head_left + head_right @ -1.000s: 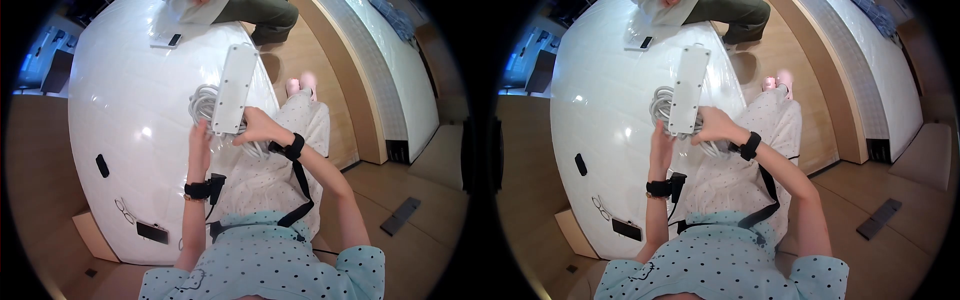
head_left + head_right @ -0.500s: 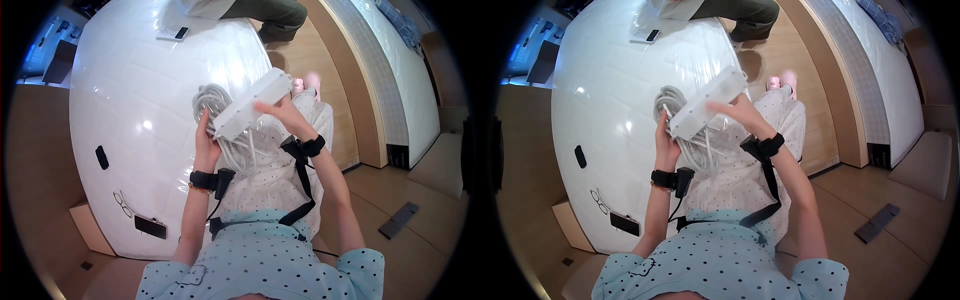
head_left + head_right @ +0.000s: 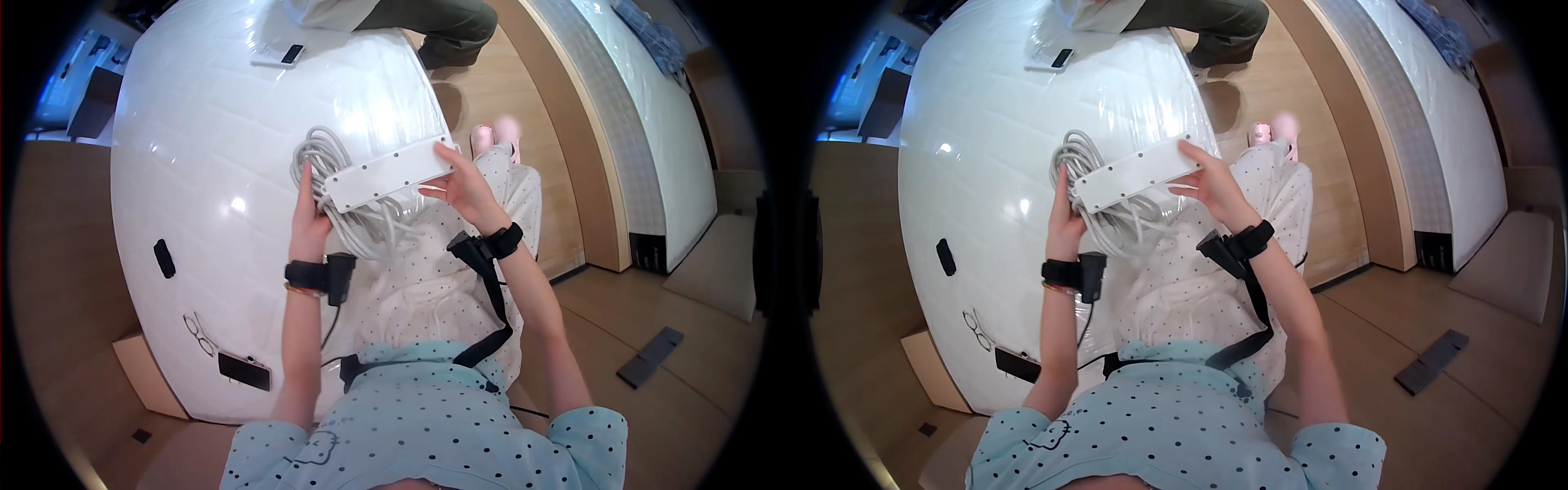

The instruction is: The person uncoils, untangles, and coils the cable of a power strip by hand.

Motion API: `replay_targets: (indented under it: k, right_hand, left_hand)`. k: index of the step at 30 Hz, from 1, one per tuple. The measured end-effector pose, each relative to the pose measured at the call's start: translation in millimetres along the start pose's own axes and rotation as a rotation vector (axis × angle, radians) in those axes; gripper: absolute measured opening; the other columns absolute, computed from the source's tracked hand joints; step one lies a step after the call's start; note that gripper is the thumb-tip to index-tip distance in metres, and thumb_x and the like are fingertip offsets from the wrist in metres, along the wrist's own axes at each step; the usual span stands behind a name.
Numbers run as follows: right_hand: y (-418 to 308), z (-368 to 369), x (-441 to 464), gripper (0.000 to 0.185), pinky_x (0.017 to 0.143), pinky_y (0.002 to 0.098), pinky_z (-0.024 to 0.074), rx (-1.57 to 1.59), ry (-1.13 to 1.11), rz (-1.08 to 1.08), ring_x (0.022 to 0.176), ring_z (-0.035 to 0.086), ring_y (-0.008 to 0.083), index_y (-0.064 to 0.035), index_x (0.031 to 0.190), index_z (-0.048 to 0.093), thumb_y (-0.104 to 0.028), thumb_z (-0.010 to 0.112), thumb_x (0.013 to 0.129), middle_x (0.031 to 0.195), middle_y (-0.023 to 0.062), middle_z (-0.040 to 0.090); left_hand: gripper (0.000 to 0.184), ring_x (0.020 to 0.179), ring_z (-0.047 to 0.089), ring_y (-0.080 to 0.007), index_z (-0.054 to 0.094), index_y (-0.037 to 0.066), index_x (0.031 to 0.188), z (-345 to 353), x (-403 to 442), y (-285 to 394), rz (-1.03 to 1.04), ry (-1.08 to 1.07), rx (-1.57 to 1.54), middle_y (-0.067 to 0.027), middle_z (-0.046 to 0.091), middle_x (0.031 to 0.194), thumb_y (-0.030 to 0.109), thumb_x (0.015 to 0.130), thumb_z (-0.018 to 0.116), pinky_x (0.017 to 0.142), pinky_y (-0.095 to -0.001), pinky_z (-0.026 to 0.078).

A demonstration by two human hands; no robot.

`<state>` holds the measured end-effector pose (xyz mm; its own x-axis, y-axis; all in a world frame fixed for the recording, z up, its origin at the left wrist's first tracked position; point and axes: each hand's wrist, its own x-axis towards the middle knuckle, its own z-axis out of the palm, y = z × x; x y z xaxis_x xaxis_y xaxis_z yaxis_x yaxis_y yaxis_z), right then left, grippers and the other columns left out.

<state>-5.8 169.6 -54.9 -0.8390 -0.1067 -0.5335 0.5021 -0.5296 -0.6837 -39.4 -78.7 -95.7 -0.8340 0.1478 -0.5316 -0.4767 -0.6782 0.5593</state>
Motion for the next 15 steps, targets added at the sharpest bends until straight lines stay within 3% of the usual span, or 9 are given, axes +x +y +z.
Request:
replay_targets:
  k: [1, 3, 6, 8, 10, 12, 15]
  right_hand:
    - [1, 0, -3, 0.043, 0.068, 0.0266, 0.0494, 0.022, -0.014, 0.031, 0.083, 0.064, 0.0197, -0.0023, 0.113, 0.052, -0.033, 0.063, 0.084, 0.099, 0.0087, 0.062]
    - [4, -4, 4, 0.046, 0.07, 0.0276, 0.049, 0.029, -0.031, 0.086, 0.086, 0.064, 0.0216, -0.0025, 0.116, 0.05, -0.037, 0.059, 0.086, 0.103, 0.0102, 0.061]
    - [30, -16, 22, 0.049, 0.072, 0.0292, 0.048, 0.01, -0.011, 0.144, 0.09, 0.064, 0.0241, -0.0027, 0.119, 0.047, -0.04, 0.054, 0.089, 0.108, 0.0122, 0.06]
    - [39, -15, 31, 0.048, 0.072, 0.0302, 0.0475, 0.009, 0.014, 0.137, 0.093, 0.063, 0.0258, -0.0023, 0.12, 0.046, -0.039, 0.053, 0.09, 0.11, 0.0129, 0.059]
    - [54, -25, 40, 0.049, 0.074, 0.0299, 0.0483, 0.096, -0.018, 0.155, 0.098, 0.061, 0.0276, -0.0024, 0.124, 0.043, -0.038, 0.052, 0.092, 0.112, 0.0162, 0.058]
    - [62, -32, 43, 0.049, 0.075, 0.03, 0.0481, 0.193, -0.015, 0.161, 0.101, 0.06, 0.029, -0.0012, 0.126, 0.041, -0.037, 0.05, 0.093, 0.115, 0.018, 0.056]
    - [71, -27, 33, 0.048, 0.074, 0.0307, 0.0468, 0.324, 0.013, 0.148, 0.1, 0.06, 0.03, 0.0016, 0.125, 0.04, -0.034, 0.049, 0.094, 0.118, 0.0187, 0.054]
  left_hand:
    - [0.038, 0.096, 0.062, -0.0206, 0.057, 0.009, 0.113, -5, 10, 10, -0.075, 0.004, -0.044, -0.008, 0.063, 0.107, 0.039, 0.09, 0.055, 0.082, -0.0375, 0.052]
    - [0.038, 0.095, 0.062, -0.0205, 0.057, 0.009, 0.114, -61, 67, 12, -0.03, -0.002, 0.169, -0.0078, 0.063, 0.104, 0.038, 0.09, 0.056, 0.082, -0.0377, 0.052]
    - [0.038, 0.095, 0.059, -0.0164, 0.05, 0.006, 0.121, -52, 59, 31, -0.096, -0.025, 0.32, -0.0072, 0.06, 0.108, 0.022, 0.087, 0.055, 0.082, -0.0316, 0.049]
    - [0.057, 0.1, 0.054, -0.0133, 0.036, 0.0, 0.136, -16, 37, 46, -0.156, -0.008, 0.273, -0.0086, 0.055, 0.116, -0.006, 0.082, 0.05, 0.085, -0.0248, 0.044]
    - [0.055, 0.101, 0.053, -0.017, 0.041, -0.002, 0.13, -51, 60, 46, 0.033, -0.297, 0.557, -0.0082, 0.052, 0.119, 0.021, 0.085, 0.062, 0.084, -0.0282, 0.044]
    - [0.059, 0.102, 0.054, -0.0174, 0.046, 0.002, 0.127, -31, 40, 43, -0.084, -0.038, 0.488, -0.0067, 0.056, 0.113, 0.037, 0.084, 0.065, 0.086, -0.0333, 0.043]
    - [0.073, 0.107, 0.051, -0.018, 0.037, -0.003, 0.131, -32, 21, 25, 0.042, 0.323, 1.01, -0.0094, 0.053, 0.118, 0.041, 0.081, 0.067, 0.088, -0.0308, 0.041]
